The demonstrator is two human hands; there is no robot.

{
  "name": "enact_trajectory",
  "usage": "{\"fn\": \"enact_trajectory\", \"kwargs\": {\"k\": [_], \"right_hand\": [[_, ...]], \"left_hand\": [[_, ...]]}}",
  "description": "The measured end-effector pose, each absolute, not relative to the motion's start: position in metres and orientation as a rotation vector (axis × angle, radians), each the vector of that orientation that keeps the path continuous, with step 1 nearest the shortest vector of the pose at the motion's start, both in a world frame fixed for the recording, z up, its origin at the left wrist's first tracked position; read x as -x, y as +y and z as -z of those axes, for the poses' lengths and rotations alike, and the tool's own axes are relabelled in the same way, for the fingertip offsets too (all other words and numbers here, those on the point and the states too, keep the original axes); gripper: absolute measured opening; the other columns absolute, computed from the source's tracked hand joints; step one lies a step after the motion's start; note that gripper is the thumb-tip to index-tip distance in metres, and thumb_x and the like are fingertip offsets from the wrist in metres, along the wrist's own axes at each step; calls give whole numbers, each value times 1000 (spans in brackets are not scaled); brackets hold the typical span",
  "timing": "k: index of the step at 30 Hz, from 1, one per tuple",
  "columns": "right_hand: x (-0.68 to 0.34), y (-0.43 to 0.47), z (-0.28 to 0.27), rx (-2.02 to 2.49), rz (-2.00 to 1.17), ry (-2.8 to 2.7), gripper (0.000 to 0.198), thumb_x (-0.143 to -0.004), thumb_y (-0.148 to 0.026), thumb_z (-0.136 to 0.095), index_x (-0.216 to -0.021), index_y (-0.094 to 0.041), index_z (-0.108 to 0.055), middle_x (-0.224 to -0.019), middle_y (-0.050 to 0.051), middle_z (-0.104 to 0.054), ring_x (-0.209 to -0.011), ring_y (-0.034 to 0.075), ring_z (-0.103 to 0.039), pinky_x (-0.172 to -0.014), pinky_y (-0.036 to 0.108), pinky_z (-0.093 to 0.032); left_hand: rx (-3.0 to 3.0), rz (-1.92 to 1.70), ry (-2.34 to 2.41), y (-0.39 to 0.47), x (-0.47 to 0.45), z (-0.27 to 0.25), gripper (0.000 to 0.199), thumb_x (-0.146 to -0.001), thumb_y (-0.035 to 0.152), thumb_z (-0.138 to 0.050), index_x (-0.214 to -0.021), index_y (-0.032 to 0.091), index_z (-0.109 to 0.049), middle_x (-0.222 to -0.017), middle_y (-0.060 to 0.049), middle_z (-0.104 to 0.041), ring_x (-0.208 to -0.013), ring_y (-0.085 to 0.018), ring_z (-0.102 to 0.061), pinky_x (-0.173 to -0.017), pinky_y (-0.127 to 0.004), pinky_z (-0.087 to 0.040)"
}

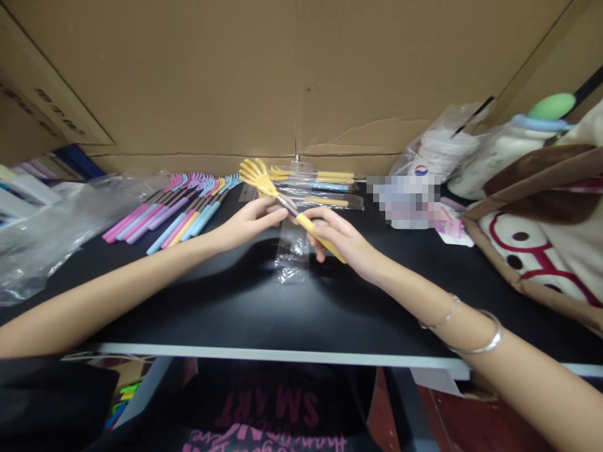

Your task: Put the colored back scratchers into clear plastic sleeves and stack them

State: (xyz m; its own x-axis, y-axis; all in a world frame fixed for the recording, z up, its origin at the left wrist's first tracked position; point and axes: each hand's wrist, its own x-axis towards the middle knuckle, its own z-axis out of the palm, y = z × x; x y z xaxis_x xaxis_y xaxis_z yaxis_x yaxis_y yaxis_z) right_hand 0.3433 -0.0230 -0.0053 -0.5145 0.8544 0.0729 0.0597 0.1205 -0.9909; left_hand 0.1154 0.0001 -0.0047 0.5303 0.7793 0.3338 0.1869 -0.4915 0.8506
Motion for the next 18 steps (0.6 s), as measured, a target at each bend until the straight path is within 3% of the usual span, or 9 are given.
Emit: {"fn": "enact_trajectory", "kwargs": {"k": [3,6,11,18], "right_hand": [[-346,-16,3,980,-1428,-1563,24,-91,-34,-60,-111,-22,-55,-65,-9,-53,-39,6,-37,-50,26,-46],[-349,-12,2,986,-1406,-1521,22,-91,-38,-62,-105,-23,-54,-60,-11,-50,-37,5,-30,-48,24,-43],[-350,-12,3,997,-1388,-1535,22,-92,-39,-61,-103,-22,-55,-54,-12,-48,-36,6,-30,-48,24,-43],[-352,-8,3,1016,-1334,-1631,32,-90,-49,-68,-100,-19,-62,-54,-10,-49,-36,5,-32,-46,23,-42]], "left_hand": [[-2460,-746,883,15,-107,9,27,-99,31,-50,-117,19,-67,-126,-8,-71,-122,-24,-60,-109,-41,-45],[-2893,-515,1068,17,-102,15,32,-99,22,-50,-123,24,-71,-131,-7,-69,-130,-26,-53,-113,-45,-41],[-3162,-301,1189,5,-103,13,35,-104,30,-47,-127,26,-72,-102,-9,-72,-104,-24,-64,-89,-35,-50],[-3238,-111,1226,-13,-95,-4,25,-97,36,-61,-106,17,-75,-94,-8,-72,-90,-23,-65,-71,-32,-45]]}}
